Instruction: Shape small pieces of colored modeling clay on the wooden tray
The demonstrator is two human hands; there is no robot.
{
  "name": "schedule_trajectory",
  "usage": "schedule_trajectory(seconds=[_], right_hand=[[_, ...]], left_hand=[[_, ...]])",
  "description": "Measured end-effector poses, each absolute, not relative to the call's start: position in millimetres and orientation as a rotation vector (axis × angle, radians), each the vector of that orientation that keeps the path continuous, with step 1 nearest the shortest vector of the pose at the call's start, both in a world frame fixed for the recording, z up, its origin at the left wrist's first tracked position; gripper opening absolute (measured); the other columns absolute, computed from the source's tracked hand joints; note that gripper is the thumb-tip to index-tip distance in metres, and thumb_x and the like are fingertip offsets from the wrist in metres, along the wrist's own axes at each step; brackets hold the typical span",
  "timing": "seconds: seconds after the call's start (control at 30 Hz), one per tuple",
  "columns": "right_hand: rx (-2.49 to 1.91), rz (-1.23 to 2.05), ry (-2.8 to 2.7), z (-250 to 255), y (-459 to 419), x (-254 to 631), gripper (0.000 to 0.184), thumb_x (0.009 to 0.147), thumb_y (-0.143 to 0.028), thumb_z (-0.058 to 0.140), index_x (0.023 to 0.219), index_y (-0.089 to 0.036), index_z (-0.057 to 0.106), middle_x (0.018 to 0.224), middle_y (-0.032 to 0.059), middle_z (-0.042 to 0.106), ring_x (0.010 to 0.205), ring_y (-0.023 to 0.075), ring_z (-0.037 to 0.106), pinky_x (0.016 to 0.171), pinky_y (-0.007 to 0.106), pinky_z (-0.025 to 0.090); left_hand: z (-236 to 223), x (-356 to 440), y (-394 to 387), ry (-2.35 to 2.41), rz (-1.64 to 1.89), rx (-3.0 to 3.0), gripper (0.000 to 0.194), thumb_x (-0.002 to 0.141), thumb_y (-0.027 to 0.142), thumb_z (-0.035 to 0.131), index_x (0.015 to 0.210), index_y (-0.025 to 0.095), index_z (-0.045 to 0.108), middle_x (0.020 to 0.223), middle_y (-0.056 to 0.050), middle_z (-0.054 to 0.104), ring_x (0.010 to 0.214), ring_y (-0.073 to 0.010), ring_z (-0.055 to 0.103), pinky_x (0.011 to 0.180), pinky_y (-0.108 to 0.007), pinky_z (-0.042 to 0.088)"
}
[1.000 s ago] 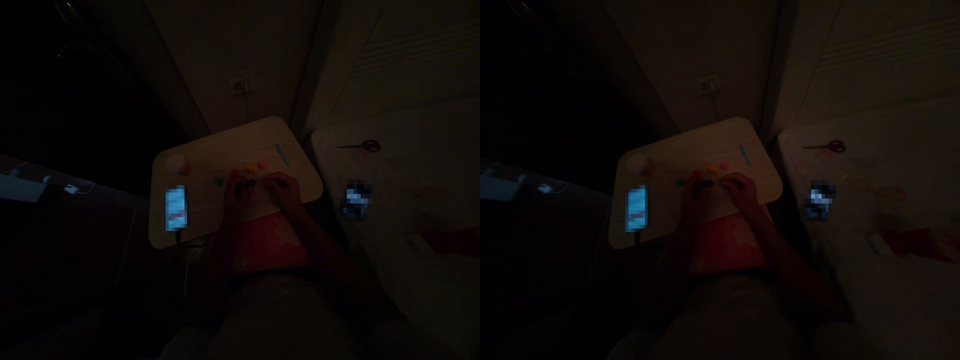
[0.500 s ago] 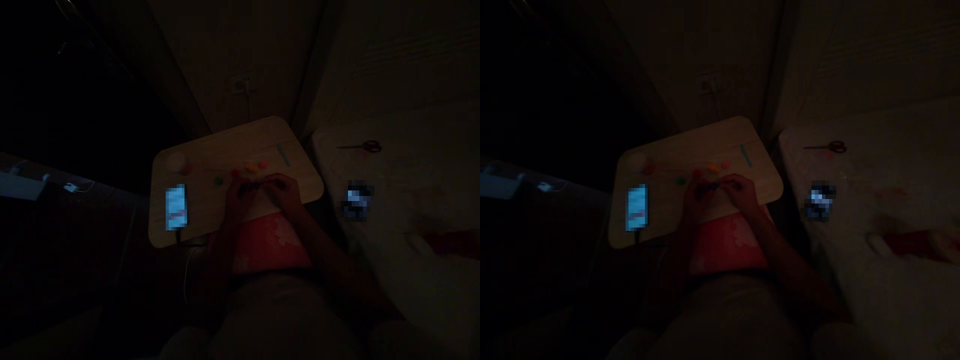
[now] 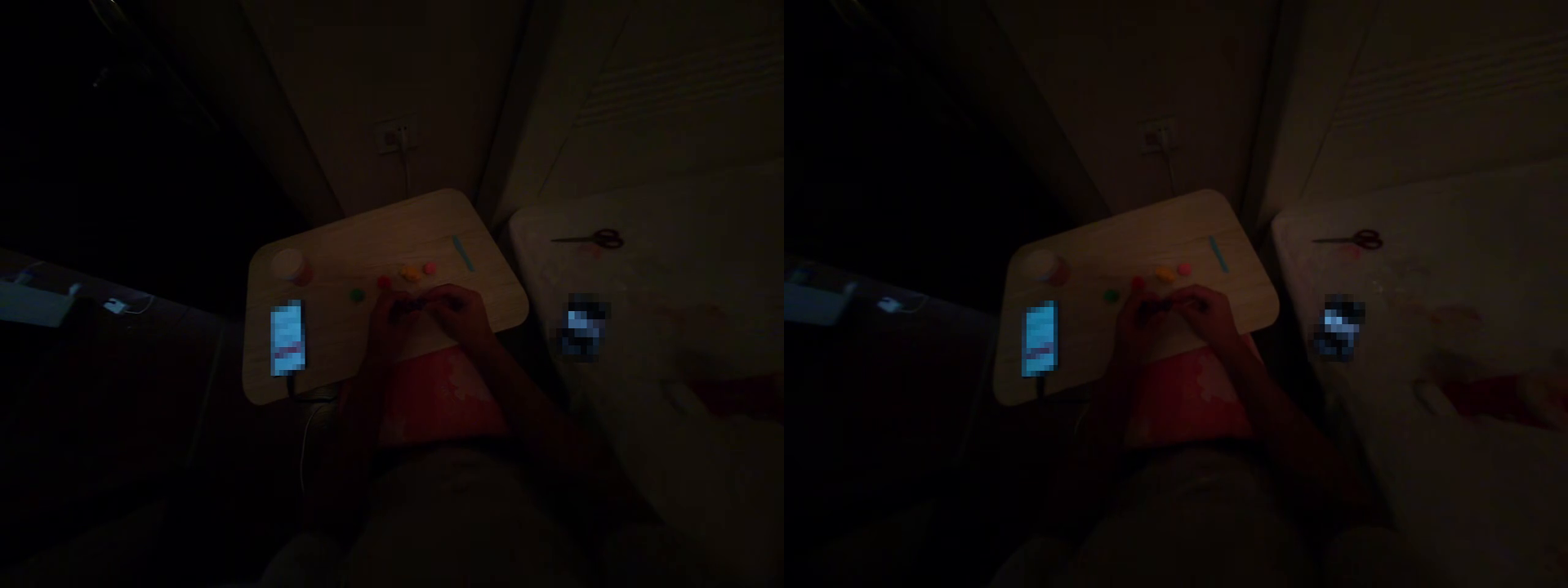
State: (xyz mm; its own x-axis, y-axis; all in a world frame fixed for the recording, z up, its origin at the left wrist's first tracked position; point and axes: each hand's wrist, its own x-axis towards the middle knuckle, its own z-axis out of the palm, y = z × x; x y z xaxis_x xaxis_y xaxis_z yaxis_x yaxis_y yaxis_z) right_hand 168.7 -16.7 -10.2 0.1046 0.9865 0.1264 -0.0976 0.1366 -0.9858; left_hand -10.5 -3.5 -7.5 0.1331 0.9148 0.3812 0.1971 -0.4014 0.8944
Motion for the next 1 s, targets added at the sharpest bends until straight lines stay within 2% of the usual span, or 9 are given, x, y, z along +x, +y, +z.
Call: schedule_trajectory(seconds=[0.17,0.4,0.7,0.87,1.0], right_hand=[[-1.106,1.081,-1.172,-9,-17,170,0.022,0.074,-0.039,0.09,0.088,-0.023,0.081,0.088,0.0055,0.082,0.079,0.0208,0.075,0.075,0.034,0.06],[-1.052,1.059,-1.214,-11,-15,171,0.023,0.072,-0.039,0.091,0.076,-0.022,0.076,0.092,0.0067,0.082,0.086,0.022,0.077,0.082,0.035,0.059],[-1.009,1.137,-1.233,-11,-15,169,0.031,0.075,-0.043,0.089,0.098,-0.024,0.081,0.101,0.0069,0.083,0.093,0.0232,0.078,0.083,0.036,0.061],[-1.005,1.138,-1.243,-11,-16,170,0.021,0.078,-0.036,0.086,0.097,-0.026,0.083,0.099,0.0048,0.083,0.091,0.0219,0.078,0.087,0.036,0.06],[-1.017,1.122,-1.215,-10,-15,172,0.023,0.076,-0.038,0.089,0.094,-0.025,0.083,0.096,0.0052,0.083,0.087,0.0217,0.077,0.084,0.036,0.061]], left_hand=[[-7,-12,-3,1.095,1.306,1.744,0.025,0.086,0.044,0.078,0.096,0.023,0.069,0.098,-0.005,0.069,0.092,-0.0209,0.067,0.084,-0.035,0.056],[-7,-13,-2,1.065,1.297,1.768,0.026,0.087,0.047,0.077,0.093,0.024,0.068,0.096,-0.006,0.067,0.092,-0.0221,0.065,0.085,-0.036,0.055],[-5,-12,-4,1.089,1.375,1.778,0.024,0.089,0.047,0.075,0.096,0.025,0.068,0.103,-0.007,0.068,0.109,-0.0265,0.065,0.101,-0.045,0.054],[-14,-11,-3,1.129,1.377,1.681,0.032,0.087,0.05,0.077,0.103,0.025,0.067,0.111,-0.009,0.068,0.117,-0.027,0.065,0.101,-0.042,0.054],[-16,-12,-2,1.119,1.368,1.702,0.033,0.088,0.05,0.077,0.108,0.025,0.069,0.115,-0.01,0.069,0.117,-0.027,0.065,0.101,-0.042,0.054]])
